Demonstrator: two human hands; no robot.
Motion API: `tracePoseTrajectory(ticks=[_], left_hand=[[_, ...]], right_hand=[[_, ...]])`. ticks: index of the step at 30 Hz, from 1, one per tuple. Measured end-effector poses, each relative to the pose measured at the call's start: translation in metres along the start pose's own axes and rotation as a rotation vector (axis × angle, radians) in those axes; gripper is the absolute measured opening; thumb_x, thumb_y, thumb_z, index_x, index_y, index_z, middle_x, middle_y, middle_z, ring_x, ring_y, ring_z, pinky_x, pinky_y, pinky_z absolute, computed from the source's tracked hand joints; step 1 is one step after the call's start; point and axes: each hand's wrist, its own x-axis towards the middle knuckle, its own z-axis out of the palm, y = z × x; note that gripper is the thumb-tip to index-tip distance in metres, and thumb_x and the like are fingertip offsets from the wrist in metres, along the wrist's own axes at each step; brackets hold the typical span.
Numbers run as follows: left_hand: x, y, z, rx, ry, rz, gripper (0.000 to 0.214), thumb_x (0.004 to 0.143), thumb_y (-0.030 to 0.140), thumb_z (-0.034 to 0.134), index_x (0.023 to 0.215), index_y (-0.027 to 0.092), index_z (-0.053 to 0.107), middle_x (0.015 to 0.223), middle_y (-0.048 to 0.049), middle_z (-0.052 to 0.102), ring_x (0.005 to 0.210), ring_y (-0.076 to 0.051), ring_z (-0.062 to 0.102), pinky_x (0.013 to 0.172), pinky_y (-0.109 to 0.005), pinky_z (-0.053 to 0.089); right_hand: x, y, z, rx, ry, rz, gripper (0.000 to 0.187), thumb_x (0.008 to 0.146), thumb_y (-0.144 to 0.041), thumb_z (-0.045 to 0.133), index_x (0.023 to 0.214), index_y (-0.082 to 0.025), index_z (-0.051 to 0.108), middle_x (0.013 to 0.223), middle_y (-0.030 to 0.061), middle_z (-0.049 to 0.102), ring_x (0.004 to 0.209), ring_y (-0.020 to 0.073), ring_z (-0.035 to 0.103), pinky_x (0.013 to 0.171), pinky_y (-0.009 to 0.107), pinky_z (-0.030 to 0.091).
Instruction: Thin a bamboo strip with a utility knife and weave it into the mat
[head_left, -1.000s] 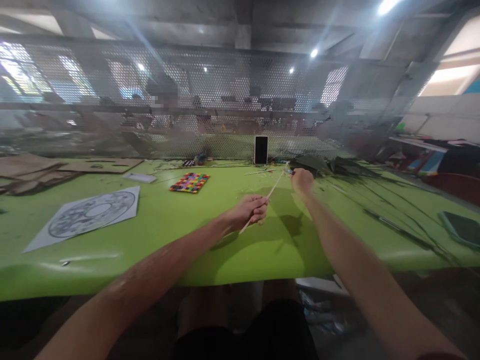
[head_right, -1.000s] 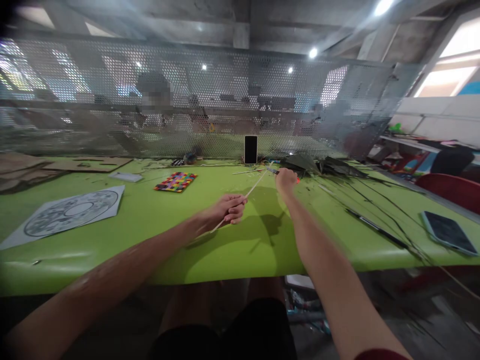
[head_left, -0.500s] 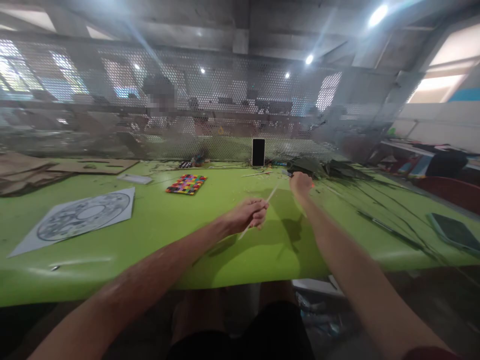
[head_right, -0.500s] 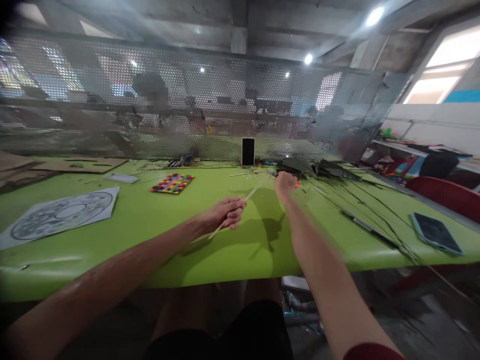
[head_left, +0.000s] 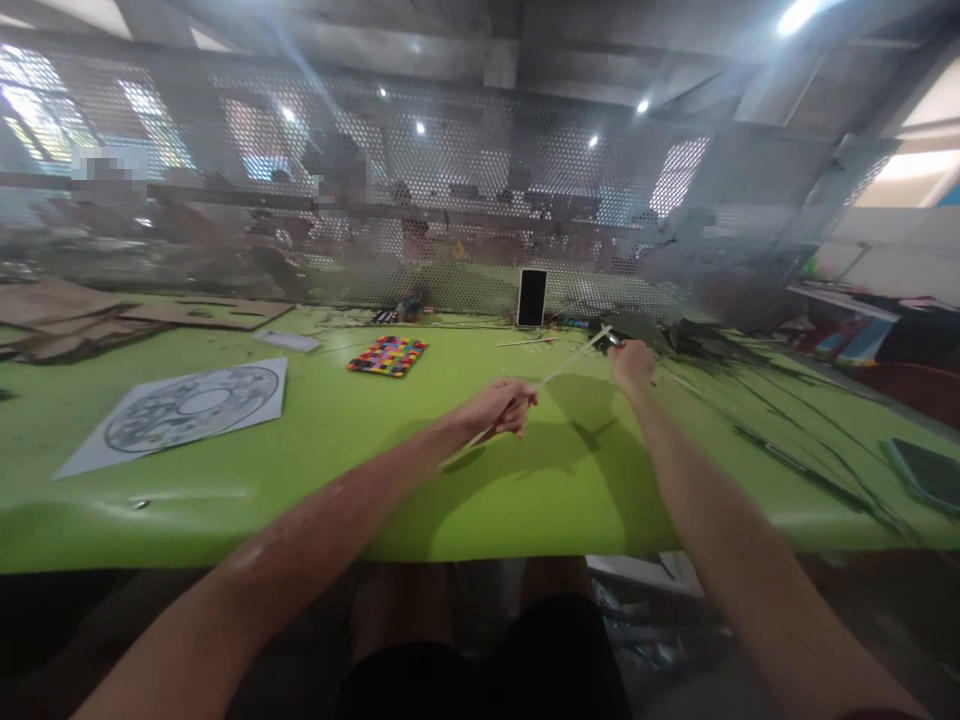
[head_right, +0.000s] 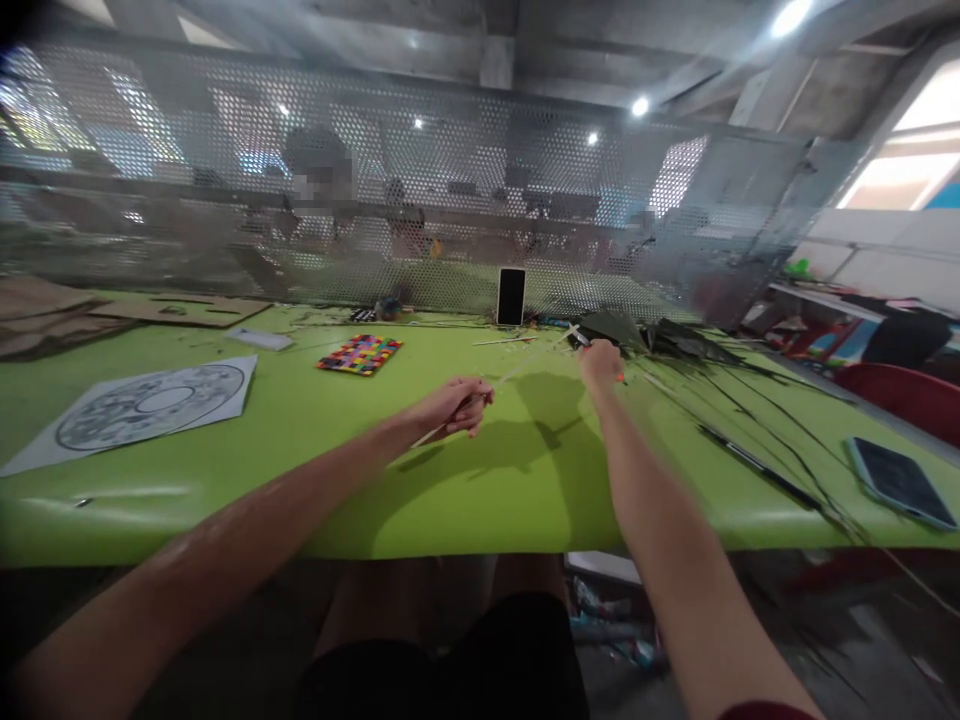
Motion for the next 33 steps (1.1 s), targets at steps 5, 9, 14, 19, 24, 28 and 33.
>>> tracePoseTrajectory(ticks=[5,9,14,19,24,28,33], left_hand=[[0.001,-0.001,-0.005,0.043,0.000,0.042,0.026,0.103,0.021,0.042,0.114,0.013,0.064,0.046,0.0118,0.041,0.033,-0.008,0.032,0.049,-0.025,0.055],[0.001,-0.003,-0.005,0.027,0.011,0.048,0.019,0.100,0.017,0.043,0.103,0.015,0.061,0.046,0.0110,0.043,0.033,-0.008,0.035,0.050,-0.025,0.055],[0.001,-0.003,-0.001,0.037,0.047,0.000,0.015,0.097,0.014,0.044,0.088,0.017,0.054,0.051,0.0051,0.052,0.037,-0.010,0.045,0.048,-0.024,0.052],[0.001,0.001,-0.003,0.009,0.090,-0.015,0.023,0.101,0.015,0.037,0.083,0.020,0.050,0.052,0.0049,0.048,0.039,-0.010,0.045,0.050,-0.025,0.053],[0.002,-0.001,-0.004,0.022,0.156,-0.005,0.034,0.108,0.023,0.035,0.077,0.020,0.049,0.051,0.0059,0.044,0.040,-0.009,0.043,0.049,-0.024,0.050],[0.003,-0.004,0.002,0.042,0.181,0.009,0.039,0.110,0.029,0.035,0.074,0.020,0.046,0.050,0.0073,0.042,0.040,-0.008,0.041,0.050,-0.022,0.050],[0.001,0.000,0.007,0.034,0.148,-0.004,0.041,0.111,0.029,0.032,0.072,0.020,0.044,0.050,0.0088,0.037,0.041,-0.008,0.038,0.051,-0.022,0.049]], right_hand=[[-0.002,-0.004,-0.009,0.075,0.074,0.022,0.032,0.101,-0.041,0.065,0.121,-0.016,0.067,0.121,0.0092,0.069,0.107,0.0223,0.068,0.093,0.044,0.058],[-0.001,-0.002,-0.021,0.113,0.149,0.067,0.033,0.101,-0.042,0.065,0.121,-0.016,0.067,0.119,0.0078,0.070,0.104,0.0210,0.069,0.092,0.044,0.058],[-0.008,-0.015,-0.028,0.113,0.204,-0.028,0.033,0.106,-0.028,0.045,0.114,-0.011,0.072,0.110,0.0186,0.074,0.102,0.0272,0.068,0.086,0.037,0.050],[-0.041,-0.049,-0.013,0.070,0.091,-0.328,0.024,0.098,-0.028,0.056,0.102,-0.017,0.078,0.100,0.0144,0.077,0.096,0.0272,0.068,0.078,0.030,0.043],[-0.066,-0.066,-0.003,0.012,0.024,-0.469,0.029,0.098,-0.022,0.054,0.113,-0.018,0.078,0.104,0.0132,0.078,0.095,0.0252,0.068,0.081,0.030,0.043],[-0.066,-0.064,-0.005,-0.031,0.013,-0.451,0.034,0.099,-0.019,0.050,0.119,-0.017,0.077,0.106,0.0144,0.078,0.096,0.0256,0.070,0.081,0.030,0.044],[-0.061,-0.060,-0.005,-0.063,0.006,-0.425,0.032,0.102,-0.025,0.051,0.117,-0.016,0.077,0.105,0.0147,0.078,0.098,0.0266,0.071,0.079,0.030,0.046]])
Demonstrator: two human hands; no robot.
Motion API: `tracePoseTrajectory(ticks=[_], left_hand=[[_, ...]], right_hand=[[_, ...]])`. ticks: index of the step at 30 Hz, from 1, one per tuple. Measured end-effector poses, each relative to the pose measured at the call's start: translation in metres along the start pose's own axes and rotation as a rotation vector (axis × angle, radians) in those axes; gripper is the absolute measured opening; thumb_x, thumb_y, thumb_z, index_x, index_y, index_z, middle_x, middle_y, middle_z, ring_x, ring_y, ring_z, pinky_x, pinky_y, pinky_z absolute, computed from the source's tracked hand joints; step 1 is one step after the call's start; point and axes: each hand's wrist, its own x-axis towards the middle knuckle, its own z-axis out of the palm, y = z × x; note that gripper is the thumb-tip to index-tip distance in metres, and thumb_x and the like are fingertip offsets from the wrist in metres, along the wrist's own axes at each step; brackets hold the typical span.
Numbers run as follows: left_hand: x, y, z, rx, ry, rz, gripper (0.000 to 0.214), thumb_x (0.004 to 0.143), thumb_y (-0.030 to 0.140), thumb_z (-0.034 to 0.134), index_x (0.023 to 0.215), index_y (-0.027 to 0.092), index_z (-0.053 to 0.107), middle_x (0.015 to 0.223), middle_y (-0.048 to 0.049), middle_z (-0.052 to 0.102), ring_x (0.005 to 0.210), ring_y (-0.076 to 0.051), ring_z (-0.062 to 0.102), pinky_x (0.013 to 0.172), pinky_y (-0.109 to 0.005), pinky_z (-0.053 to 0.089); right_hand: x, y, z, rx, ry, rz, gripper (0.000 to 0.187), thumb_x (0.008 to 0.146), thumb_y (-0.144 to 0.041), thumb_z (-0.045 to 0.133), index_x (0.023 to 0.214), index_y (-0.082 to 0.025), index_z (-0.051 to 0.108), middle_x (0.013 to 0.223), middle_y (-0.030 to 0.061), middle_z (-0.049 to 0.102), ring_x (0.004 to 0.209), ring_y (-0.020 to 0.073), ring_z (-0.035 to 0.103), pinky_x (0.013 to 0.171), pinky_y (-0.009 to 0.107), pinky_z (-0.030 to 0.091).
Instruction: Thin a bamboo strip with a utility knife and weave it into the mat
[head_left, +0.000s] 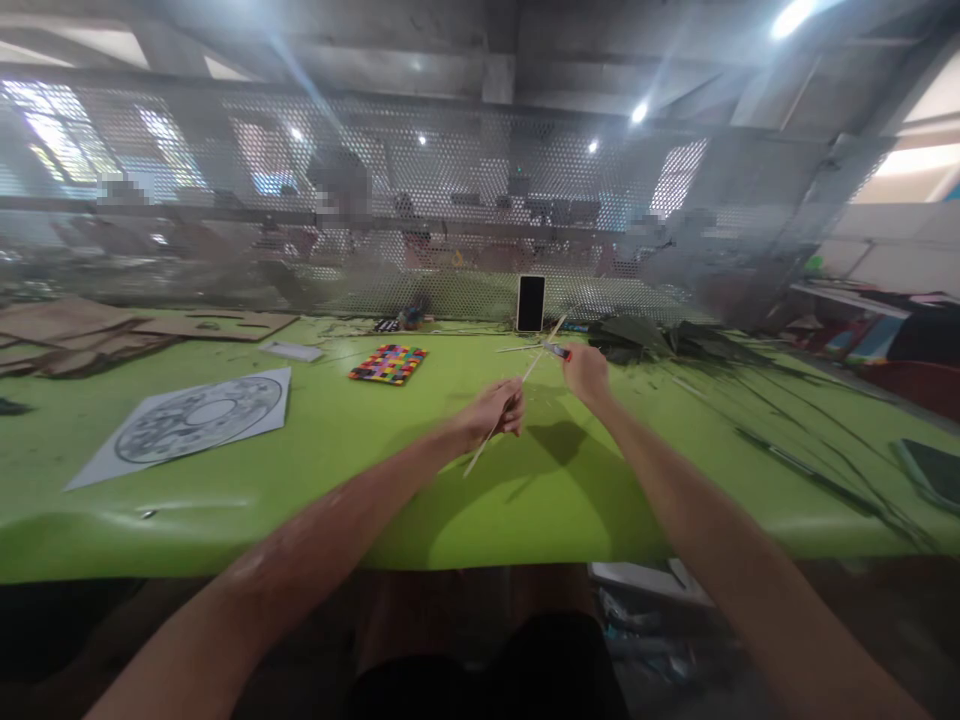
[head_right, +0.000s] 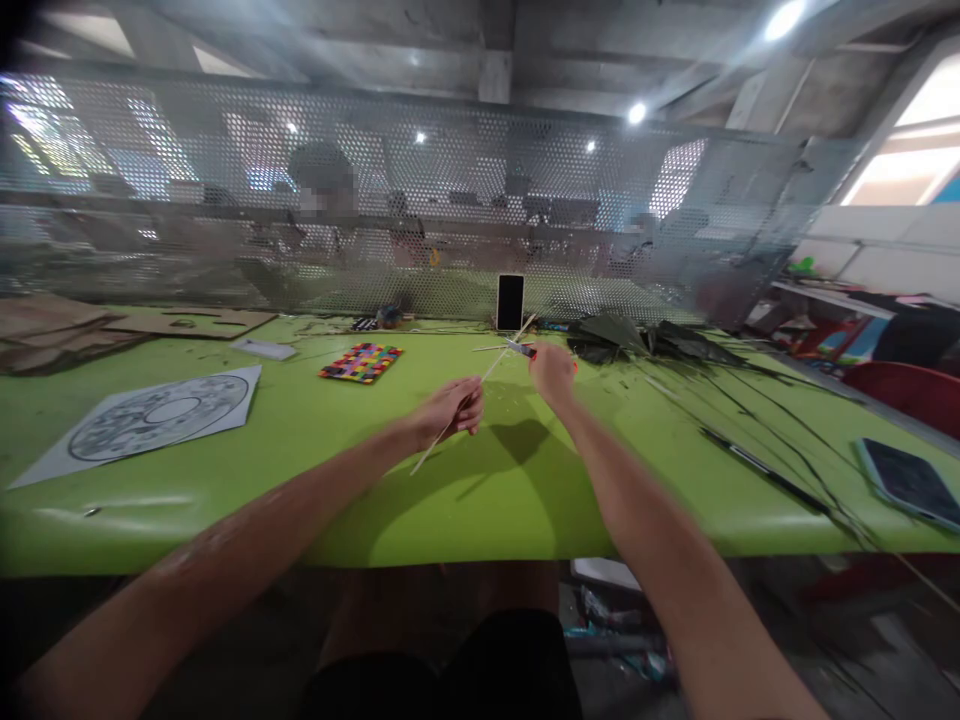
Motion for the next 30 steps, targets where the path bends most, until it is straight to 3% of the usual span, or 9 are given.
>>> tracePoseTrajectory(ticks=[5,11,15,22,27,30], left_hand=[[-0.003,0.005,0.000,-0.006,-0.041,-0.002,0.041,0.111,0.028,0.030,0.072,0.021,0.041,0.049,0.0100,0.031,0.040,-0.008,0.033,0.051,-0.021,0.046],[-0.003,0.003,0.000,0.021,-0.073,-0.010,0.038,0.110,0.028,0.033,0.073,0.021,0.043,0.047,0.0102,0.033,0.038,-0.008,0.031,0.047,-0.020,0.041],[-0.001,-0.001,-0.001,0.023,-0.096,-0.017,0.036,0.110,0.028,0.036,0.075,0.021,0.043,0.047,0.0101,0.035,0.038,-0.007,0.033,0.045,-0.019,0.040],[0.002,-0.005,-0.004,0.004,-0.137,-0.049,0.034,0.109,0.029,0.040,0.077,0.021,0.043,0.049,0.0101,0.038,0.038,-0.006,0.032,0.040,-0.016,0.031],[0.002,-0.002,-0.005,-0.020,-0.149,-0.069,0.033,0.109,0.031,0.042,0.078,0.020,0.045,0.051,0.0095,0.041,0.037,-0.005,0.033,0.038,-0.015,0.030],[0.002,-0.001,-0.005,-0.042,-0.157,-0.078,0.033,0.108,0.031,0.043,0.077,0.020,0.045,0.051,0.0097,0.040,0.037,-0.005,0.033,0.037,-0.015,0.029]], right_hand=[[0.003,0.005,0.005,-0.021,-0.007,0.006,0.027,0.103,-0.024,0.052,0.113,-0.016,0.075,0.106,0.0130,0.077,0.102,0.0243,0.070,0.088,0.033,0.050],[0.013,0.021,0.009,-0.044,-0.026,0.044,0.030,0.101,-0.041,0.065,0.116,-0.016,0.069,0.116,0.0070,0.071,0.104,0.0209,0.069,0.094,0.045,0.058],[0.019,0.033,0.009,-0.044,-0.006,0.076,0.029,0.102,-0.040,0.063,0.116,-0.016,0.069,0.114,0.0073,0.072,0.103,0.0208,0.069,0.094,0.044,0.057],[0.022,0.043,0.005,-0.033,0.047,0.091,0.030,0.102,-0.024,0.049,0.112,-0.015,0.075,0.109,0.0161,0.078,0.105,0.0277,0.070,0.085,0.032,0.047],[0.024,0.044,0.000,-0.032,0.070,0.114,0.031,0.103,-0.025,0.049,0.113,-0.014,0.076,0.108,0.0168,0.077,0.105,0.0275,0.070,0.086,0.033,0.048],[0.026,0.045,0.001,-0.043,0.068,0.142,0.027,0.105,-0.031,0.054,0.114,-0.015,0.073,0.111,0.0121,0.075,0.106,0.0242,0.069,0.092,0.039,0.052]])
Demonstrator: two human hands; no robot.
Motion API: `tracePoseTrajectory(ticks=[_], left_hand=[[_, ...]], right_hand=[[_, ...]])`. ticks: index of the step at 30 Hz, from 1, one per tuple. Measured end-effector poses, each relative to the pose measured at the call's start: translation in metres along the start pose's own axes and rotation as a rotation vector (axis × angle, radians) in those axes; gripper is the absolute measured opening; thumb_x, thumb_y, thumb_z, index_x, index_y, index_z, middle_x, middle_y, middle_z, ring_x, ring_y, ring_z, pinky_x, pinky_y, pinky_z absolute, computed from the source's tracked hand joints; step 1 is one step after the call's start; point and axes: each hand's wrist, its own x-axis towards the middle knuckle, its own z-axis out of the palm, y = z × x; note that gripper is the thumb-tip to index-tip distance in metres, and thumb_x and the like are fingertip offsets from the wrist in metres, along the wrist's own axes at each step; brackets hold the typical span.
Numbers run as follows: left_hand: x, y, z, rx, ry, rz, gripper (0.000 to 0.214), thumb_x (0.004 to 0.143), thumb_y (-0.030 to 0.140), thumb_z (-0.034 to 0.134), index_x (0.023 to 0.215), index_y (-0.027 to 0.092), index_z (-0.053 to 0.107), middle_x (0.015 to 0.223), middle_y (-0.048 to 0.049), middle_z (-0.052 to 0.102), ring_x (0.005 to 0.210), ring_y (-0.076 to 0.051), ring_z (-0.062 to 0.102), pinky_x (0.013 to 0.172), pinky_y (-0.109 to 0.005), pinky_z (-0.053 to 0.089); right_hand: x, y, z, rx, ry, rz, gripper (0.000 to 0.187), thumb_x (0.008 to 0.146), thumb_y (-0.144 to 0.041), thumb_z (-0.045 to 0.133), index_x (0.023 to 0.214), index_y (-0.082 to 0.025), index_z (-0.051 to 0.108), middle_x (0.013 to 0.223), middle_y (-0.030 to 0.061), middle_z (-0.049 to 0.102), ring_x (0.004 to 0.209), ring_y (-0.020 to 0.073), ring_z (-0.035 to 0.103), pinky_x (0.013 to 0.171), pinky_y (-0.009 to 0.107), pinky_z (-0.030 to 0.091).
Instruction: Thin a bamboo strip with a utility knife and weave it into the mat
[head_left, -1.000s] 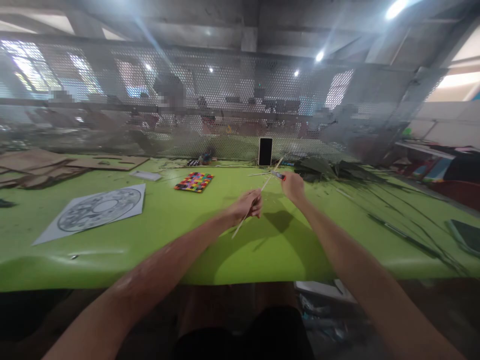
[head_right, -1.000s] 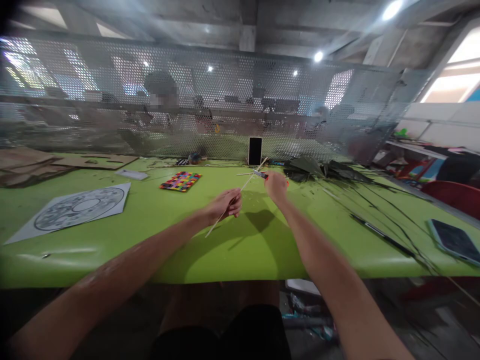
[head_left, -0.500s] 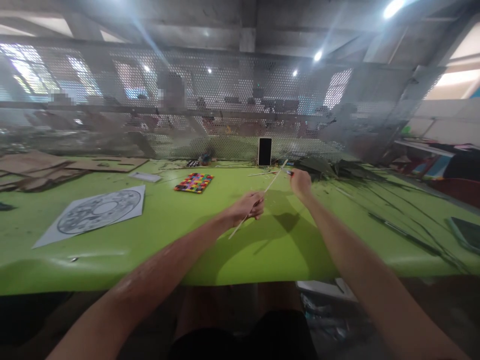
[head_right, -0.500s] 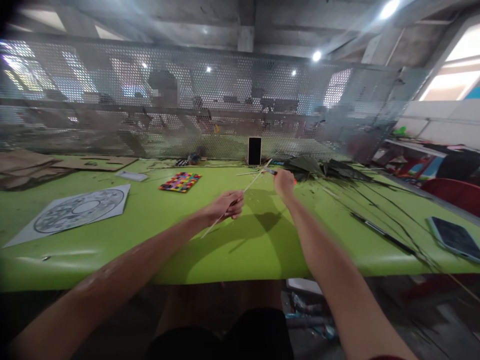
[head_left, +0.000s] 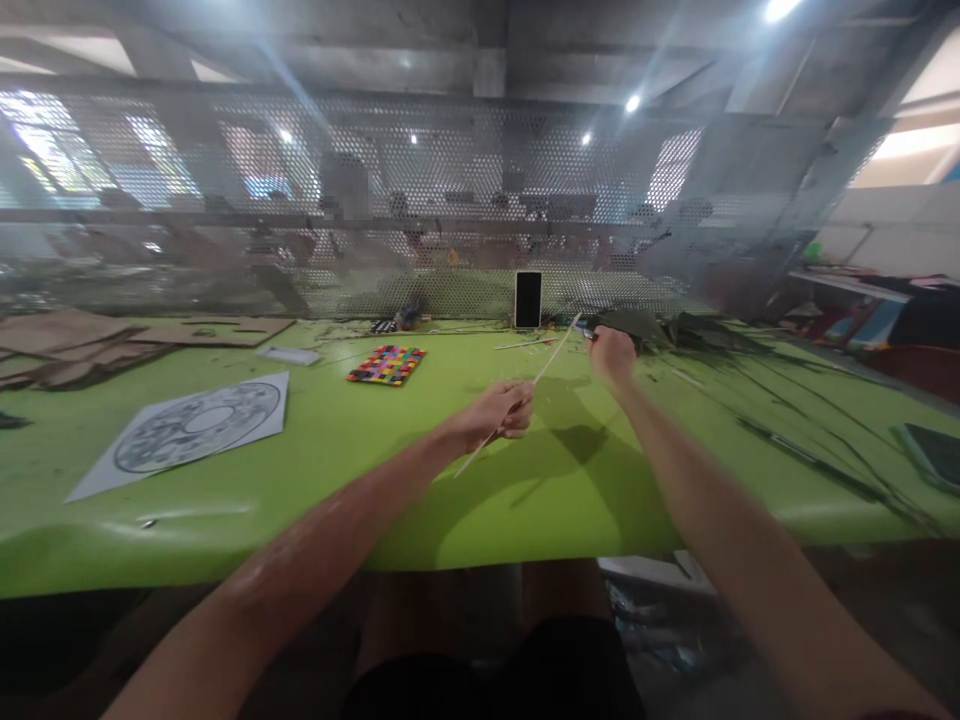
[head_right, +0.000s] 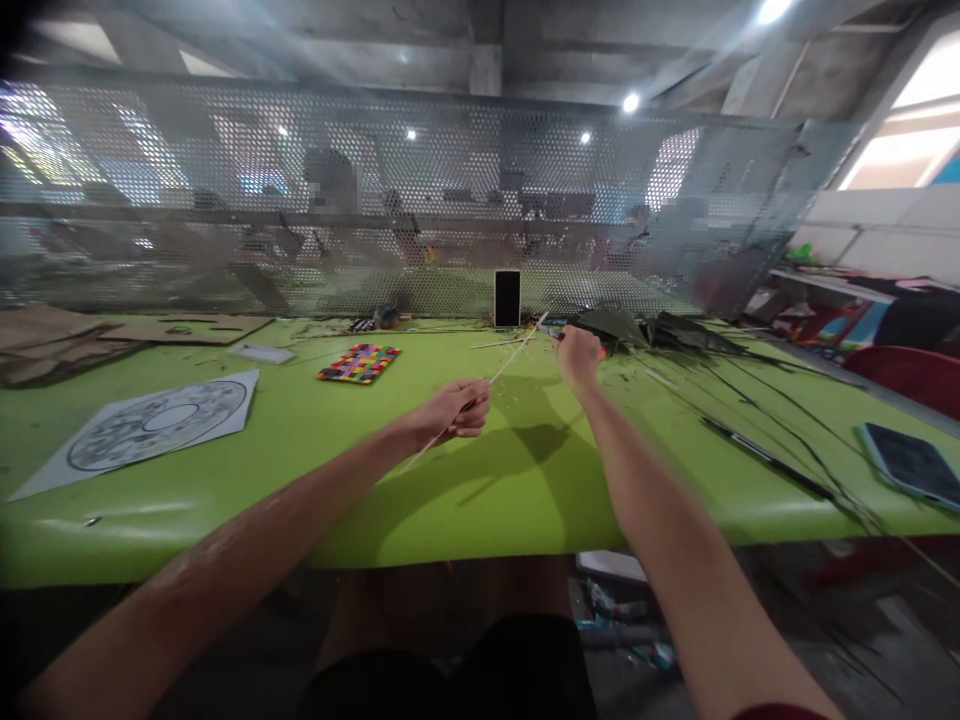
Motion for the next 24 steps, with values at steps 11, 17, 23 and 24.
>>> tracePoseTrajectory(ticks=[11,17,23,24], left_hand=[[-0.003,0.003,0.007,-0.136,0.064,0.014,0.032,0.108,0.029,0.043,0.078,0.019,0.045,0.048,0.0104,0.037,0.035,-0.005,0.031,0.036,-0.014,0.027],[-0.004,0.006,0.016,-0.192,0.078,-0.013,0.036,0.109,0.025,0.040,0.073,0.019,0.043,0.047,0.0098,0.036,0.034,-0.004,0.028,0.035,-0.013,0.026],[-0.003,0.009,0.019,-0.251,0.102,-0.040,0.037,0.109,0.022,0.039,0.072,0.019,0.043,0.046,0.0104,0.032,0.034,-0.004,0.025,0.034,-0.014,0.023],[-0.003,0.009,0.019,-0.263,0.106,-0.042,0.037,0.109,0.022,0.039,0.072,0.019,0.043,0.046,0.0104,0.031,0.034,-0.004,0.025,0.034,-0.014,0.023]], right_hand=[[0.003,0.000,0.003,-0.025,-0.005,0.015,0.027,0.103,-0.028,0.052,0.110,-0.014,0.075,0.107,0.0145,0.076,0.103,0.0252,0.069,0.091,0.037,0.047],[0.002,-0.001,0.001,-0.027,0.008,0.008,0.034,0.098,-0.018,0.046,0.111,-0.013,0.077,0.107,0.0186,0.077,0.103,0.0278,0.068,0.088,0.035,0.041],[0.003,-0.001,0.007,-0.033,-0.031,0.044,0.026,0.103,-0.033,0.056,0.110,-0.014,0.073,0.108,0.0102,0.075,0.104,0.0230,0.068,0.097,0.042,0.048],[0.003,-0.001,0.008,-0.033,-0.036,0.051,0.028,0.103,-0.038,0.059,0.110,-0.015,0.072,0.109,0.0084,0.074,0.104,0.0222,0.068,0.099,0.044,0.049]])
